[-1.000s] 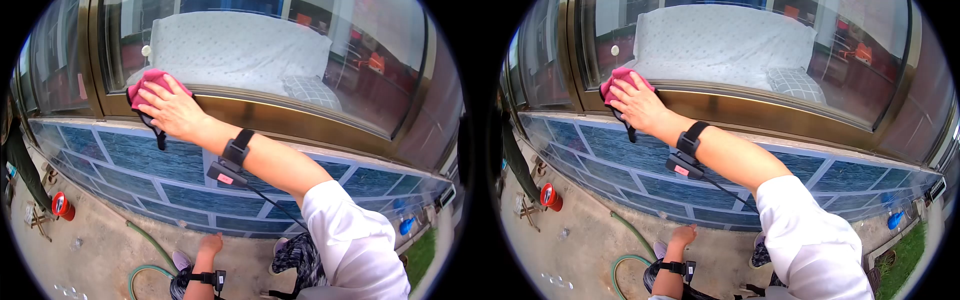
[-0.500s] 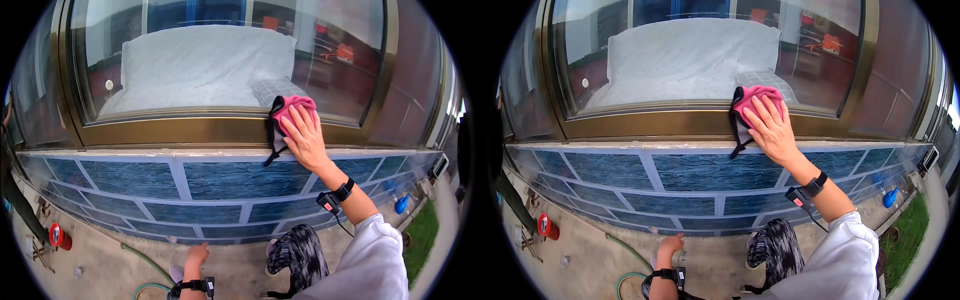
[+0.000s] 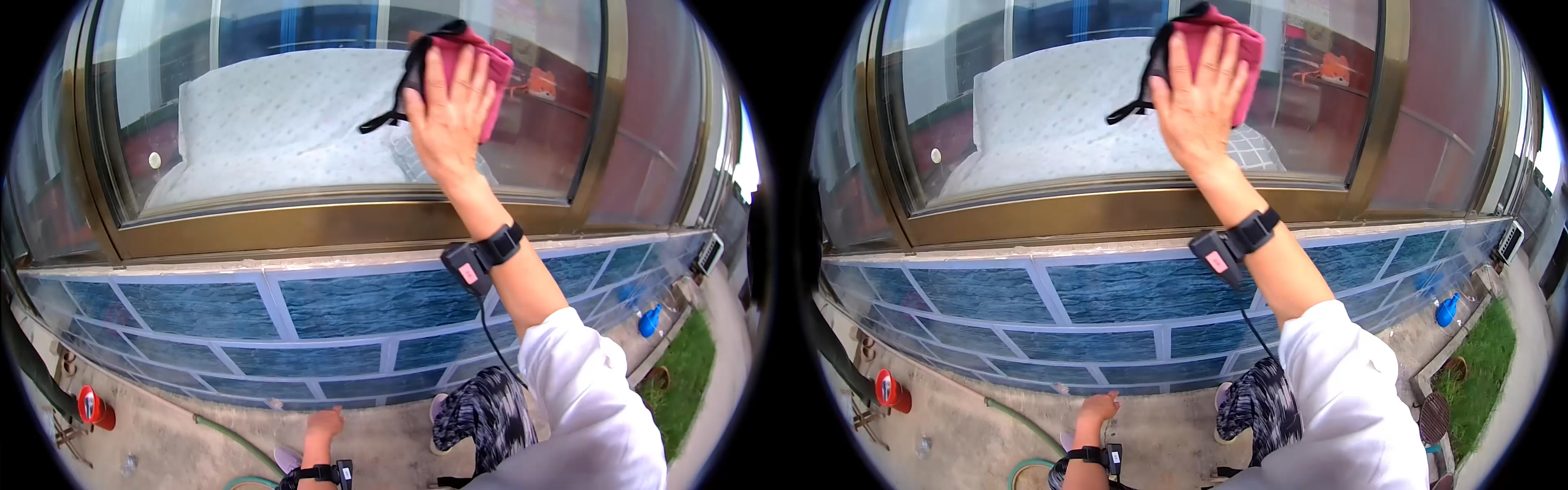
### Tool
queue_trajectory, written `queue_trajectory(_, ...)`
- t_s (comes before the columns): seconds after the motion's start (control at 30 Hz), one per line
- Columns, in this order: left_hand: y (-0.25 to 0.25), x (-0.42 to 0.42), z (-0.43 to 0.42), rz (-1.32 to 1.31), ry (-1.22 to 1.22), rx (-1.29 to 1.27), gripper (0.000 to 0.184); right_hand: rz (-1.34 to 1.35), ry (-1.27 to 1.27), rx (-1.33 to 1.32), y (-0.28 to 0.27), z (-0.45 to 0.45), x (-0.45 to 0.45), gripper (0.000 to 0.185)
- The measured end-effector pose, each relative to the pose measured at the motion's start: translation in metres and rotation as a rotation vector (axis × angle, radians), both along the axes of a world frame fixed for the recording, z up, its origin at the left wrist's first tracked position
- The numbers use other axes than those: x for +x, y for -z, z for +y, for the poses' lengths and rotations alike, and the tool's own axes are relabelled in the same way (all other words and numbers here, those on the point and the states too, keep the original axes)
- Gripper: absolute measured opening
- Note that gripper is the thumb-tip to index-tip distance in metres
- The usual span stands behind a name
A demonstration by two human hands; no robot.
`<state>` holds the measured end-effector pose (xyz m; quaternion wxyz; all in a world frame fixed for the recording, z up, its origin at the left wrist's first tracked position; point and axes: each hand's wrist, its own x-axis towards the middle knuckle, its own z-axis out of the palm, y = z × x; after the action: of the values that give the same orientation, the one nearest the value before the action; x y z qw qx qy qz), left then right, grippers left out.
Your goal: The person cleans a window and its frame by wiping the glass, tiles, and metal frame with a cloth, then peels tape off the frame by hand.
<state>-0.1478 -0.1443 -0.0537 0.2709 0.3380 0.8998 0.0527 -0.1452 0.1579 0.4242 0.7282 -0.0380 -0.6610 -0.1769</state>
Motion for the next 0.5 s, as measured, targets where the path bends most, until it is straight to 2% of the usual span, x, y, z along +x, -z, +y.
queue_trajectory(0.07,-0.001,-0.002,0.004,-0.032,0.003,-0.075,0.051,-0.059,-0.117,0.146,-0.019,-0.044,-0.030,0.061)
queue_trajectory(0.17,0.007,-0.002,-0.003,0.017,0.031,-0.033,0.047,-0.230,-0.266,0.362,-0.025,-0.090,-0.063,0.055)
queue_trajectory(0.3,0.027,-0.010,-0.016,-0.018,0.012,-0.064,0.050,-0.434,-0.303,0.681,-0.008,-0.098,-0.072,0.050)
queue_trajectory(0.33,0.033,-0.013,-0.021,-0.022,0.011,-0.061,0.052,-0.449,-0.246,0.728,-0.010,-0.090,-0.067,0.049)
queue_trajectory(0.43,0.029,-0.015,-0.023,-0.029,0.000,-0.088,0.054,-0.391,-0.192,0.686,-0.025,-0.052,-0.039,0.050)
queue_trajectory(0.5,0.022,-0.011,-0.023,-0.034,-0.023,-0.114,0.055,-0.304,-0.080,0.539,-0.041,-0.015,-0.008,0.056)
